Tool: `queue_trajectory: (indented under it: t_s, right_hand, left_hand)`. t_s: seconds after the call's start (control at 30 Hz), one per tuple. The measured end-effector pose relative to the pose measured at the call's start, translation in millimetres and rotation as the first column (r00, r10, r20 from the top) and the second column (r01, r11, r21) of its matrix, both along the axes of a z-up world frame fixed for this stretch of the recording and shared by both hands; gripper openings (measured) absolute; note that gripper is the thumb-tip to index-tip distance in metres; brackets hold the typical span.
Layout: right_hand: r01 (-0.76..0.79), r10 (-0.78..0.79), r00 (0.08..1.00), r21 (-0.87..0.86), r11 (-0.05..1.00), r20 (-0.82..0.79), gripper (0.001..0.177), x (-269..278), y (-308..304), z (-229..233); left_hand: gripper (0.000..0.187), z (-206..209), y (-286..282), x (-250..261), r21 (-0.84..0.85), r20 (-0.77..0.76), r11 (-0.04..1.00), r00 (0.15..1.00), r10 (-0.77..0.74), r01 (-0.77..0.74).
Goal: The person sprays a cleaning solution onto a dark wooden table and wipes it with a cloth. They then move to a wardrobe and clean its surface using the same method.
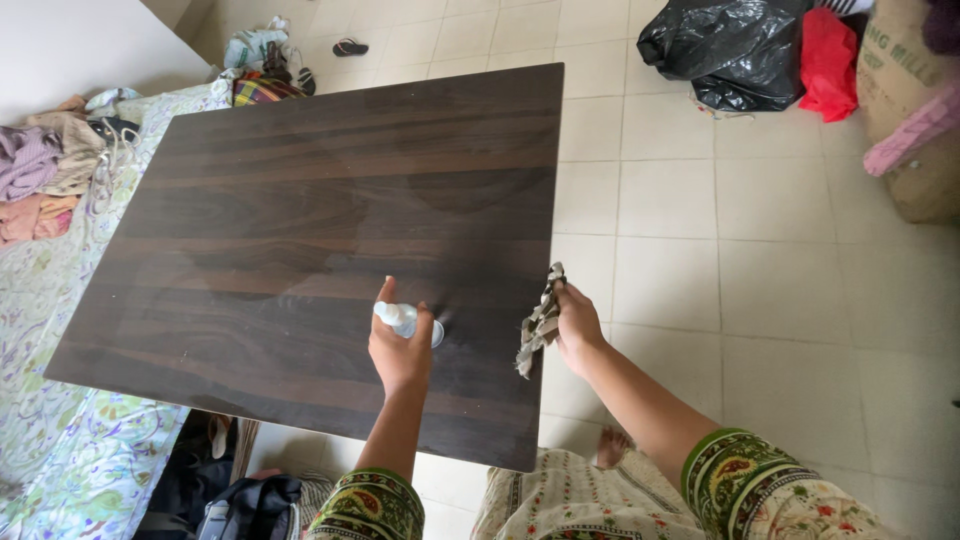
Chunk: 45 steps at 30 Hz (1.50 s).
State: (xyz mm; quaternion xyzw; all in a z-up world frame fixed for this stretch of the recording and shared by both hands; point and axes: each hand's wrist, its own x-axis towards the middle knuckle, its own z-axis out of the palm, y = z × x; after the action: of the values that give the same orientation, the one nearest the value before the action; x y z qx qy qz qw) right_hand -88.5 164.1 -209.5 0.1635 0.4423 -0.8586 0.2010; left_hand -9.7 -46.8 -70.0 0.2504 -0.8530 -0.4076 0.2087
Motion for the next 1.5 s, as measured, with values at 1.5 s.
queue_trajectory:
  t_s: [1.5]
  right_hand:
    - [0.387, 0.966, -0.111, 0.885, 0.259, -0.234, 0.060, -106, 58, 83]
  left_hand:
    - [0.054, 42, 61, -54, 0.116, -0.126, 0.944, 0.938, 0.323, -0.309]
